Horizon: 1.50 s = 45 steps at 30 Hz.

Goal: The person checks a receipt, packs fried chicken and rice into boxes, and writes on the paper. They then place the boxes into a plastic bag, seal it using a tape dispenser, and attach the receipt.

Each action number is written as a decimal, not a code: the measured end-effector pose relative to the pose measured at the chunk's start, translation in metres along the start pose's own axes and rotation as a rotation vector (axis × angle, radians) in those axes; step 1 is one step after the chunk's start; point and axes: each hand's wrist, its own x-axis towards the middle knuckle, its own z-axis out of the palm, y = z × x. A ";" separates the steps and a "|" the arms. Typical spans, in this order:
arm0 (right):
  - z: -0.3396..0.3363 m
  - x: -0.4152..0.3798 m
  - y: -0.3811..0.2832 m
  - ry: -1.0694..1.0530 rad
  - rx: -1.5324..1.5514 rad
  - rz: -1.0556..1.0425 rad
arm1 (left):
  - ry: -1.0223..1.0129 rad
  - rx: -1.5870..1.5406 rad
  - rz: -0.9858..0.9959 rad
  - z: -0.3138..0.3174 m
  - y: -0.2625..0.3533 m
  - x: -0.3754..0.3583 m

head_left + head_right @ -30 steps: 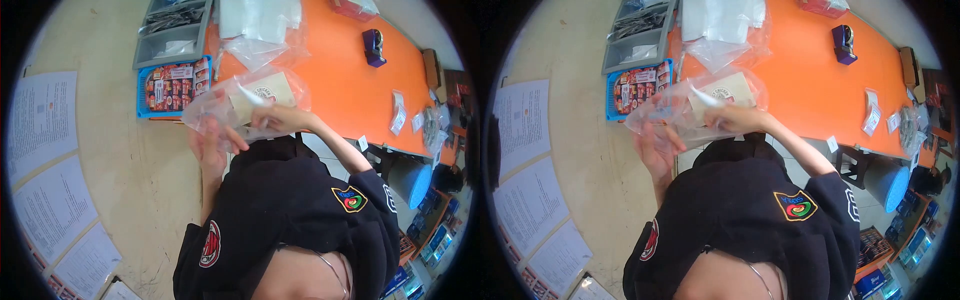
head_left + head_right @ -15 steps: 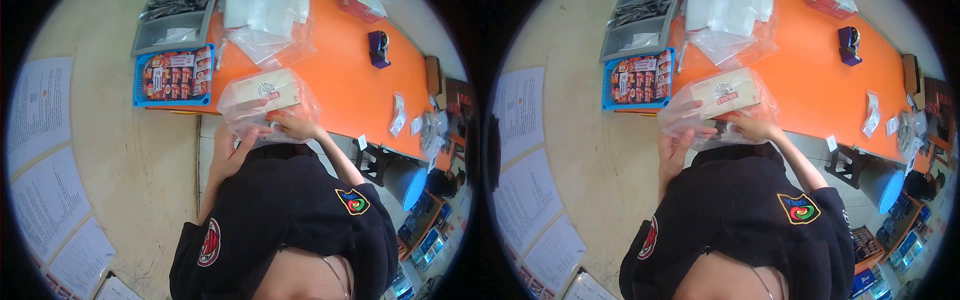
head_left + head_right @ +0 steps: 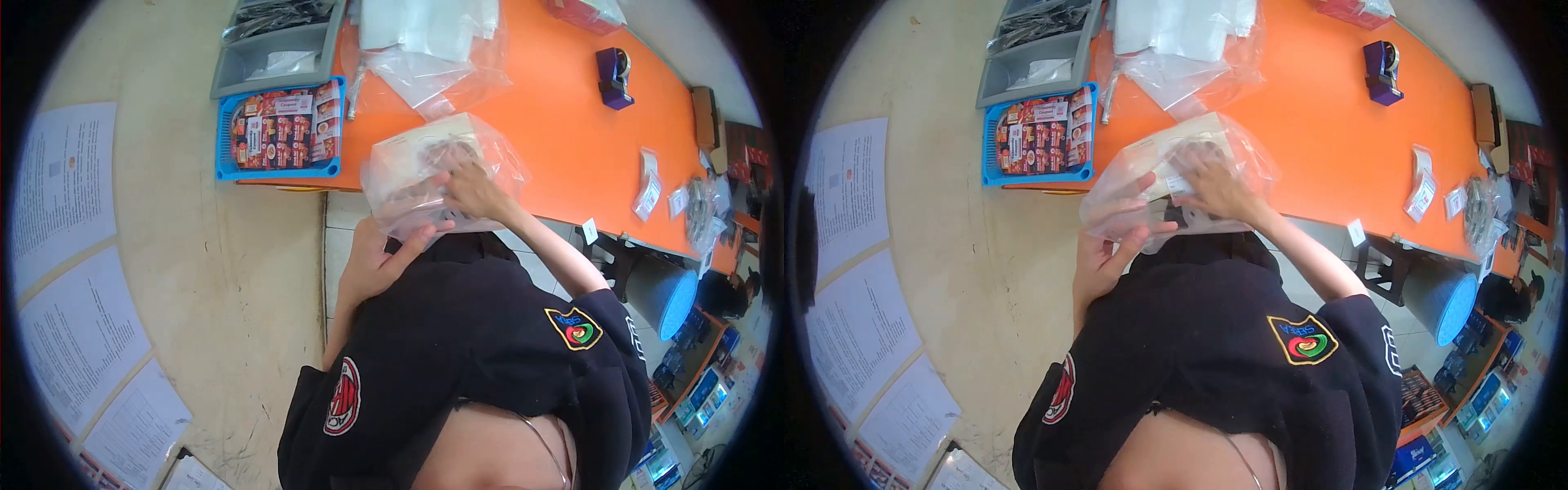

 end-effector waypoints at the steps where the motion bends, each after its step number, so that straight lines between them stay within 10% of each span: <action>1: -0.001 -0.003 -0.001 0.004 -0.031 -0.013 | -0.050 0.140 0.013 -0.004 0.003 0.001; 6: 0.006 0.016 0.013 -0.265 0.537 0.379 | -0.160 0.495 -0.226 -0.086 0.018 -0.014; 9: -0.009 0.027 -0.013 -0.290 0.094 0.153 | -0.076 1.007 0.058 -0.074 -0.053 0.005; 15: -0.034 -0.007 0.019 -0.122 -0.045 -0.108 | -0.190 1.242 -0.111 -0.043 -0.197 0.017; 17: -0.122 0.016 0.004 -1.039 -0.063 0.161 | -0.320 1.397 -0.285 -0.035 -0.195 0.021; 19: -0.175 0.008 -0.027 -0.796 0.066 0.071 | 0.130 0.880 0.180 -0.025 -0.179 0.029; 22: -0.244 0.013 -0.062 -0.438 0.107 -0.414 | -0.001 0.951 0.308 -0.035 -0.192 0.031; 24: -0.264 0.011 -0.038 -0.324 0.064 -0.066 | 0.021 0.766 0.218 -0.037 -0.205 0.025; 28: -0.089 -0.027 0.052 -0.115 -0.243 0.098 | -0.047 0.400 -0.002 -0.027 -0.193 0.027; 29: -0.083 -0.010 0.040 -0.265 0.531 0.297 | -0.089 0.306 -0.074 -0.019 -0.187 0.025; 32: 0.005 0.009 0.024 -0.220 0.318 0.222 | -0.167 0.131 -0.215 0.005 -0.188 0.018; 36: 0.016 0.013 0.022 0.193 0.722 0.049 | 0.172 0.280 0.121 -0.002 -0.199 0.003; 38: -0.034 0.016 -0.017 -0.171 1.296 0.679 | 0.064 0.323 -0.152 -0.024 -0.213 -0.011; 40: 0.035 -0.007 -0.015 0.016 1.266 0.474 | -0.238 0.367 -0.144 -0.020 -0.126 0.023; 42: -0.006 0.021 -0.052 0.079 -0.107 -0.123 | -0.243 0.333 -0.156 -0.015 -0.130 0.016; 45: -0.081 0.045 -0.063 0.082 -0.135 -0.358 | -0.182 0.258 -0.138 -0.002 -0.141 0.005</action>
